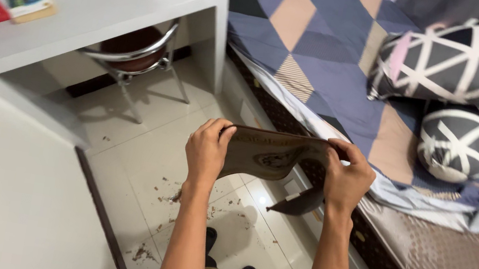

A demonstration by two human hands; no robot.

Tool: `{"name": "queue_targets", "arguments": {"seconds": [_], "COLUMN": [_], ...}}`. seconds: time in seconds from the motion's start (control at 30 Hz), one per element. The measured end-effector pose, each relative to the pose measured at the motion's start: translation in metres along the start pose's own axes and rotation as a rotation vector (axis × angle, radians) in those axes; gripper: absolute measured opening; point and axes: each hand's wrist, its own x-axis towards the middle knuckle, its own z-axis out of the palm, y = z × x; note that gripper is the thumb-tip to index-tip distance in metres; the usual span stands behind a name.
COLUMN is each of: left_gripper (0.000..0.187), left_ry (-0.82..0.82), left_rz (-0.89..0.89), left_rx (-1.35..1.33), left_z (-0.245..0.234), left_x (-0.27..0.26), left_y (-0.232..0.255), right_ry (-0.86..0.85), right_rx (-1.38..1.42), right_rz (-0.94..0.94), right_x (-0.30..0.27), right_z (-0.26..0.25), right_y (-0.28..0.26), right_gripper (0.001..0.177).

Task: The person moves a stool under a desk, picks up a small mat from the floor and places it by the door, and then straightens the corners of a bedsheet. Finally, the person uses a squeegee to sweep debris from the floor into a dustpan.

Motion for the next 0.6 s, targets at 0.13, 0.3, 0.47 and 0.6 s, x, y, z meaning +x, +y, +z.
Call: {"name": "queue_targets", "arguments": {"seconds": [0.13,0.3,0.47,0.6], "left_gripper": [0.012,0.013,0.015,0.015], "left_ry": [-0.046,-0.154,-0.316,-0.444], "left_rz": [0.107,0.193,0.270,0.344], "left_rx": [-0.033,-0.020,-0.063,-0.168], "left_z": [0.016,0.037,0.060,0.076], "left_x": [0.021,0.044,0.052,0.040], "left_y": [-0.005,-0.004,0.006,0.028], "right_ry": [0.070,0.132,0.264,0.399], "right_rx": [-0.098,-0.146,-0.222,-0.259], "right_rz": [0.066,0.096,0.220,0.433], "right_x": [0.002,-0.013,-0.042,-0.076], "right_z": [-0.003,-0.014,-0.027,-0.048], "right_y": [-0.003,-0.005,-0.012,-0.011], "right_gripper": [0.020,0.022,0.024,0.021]}}
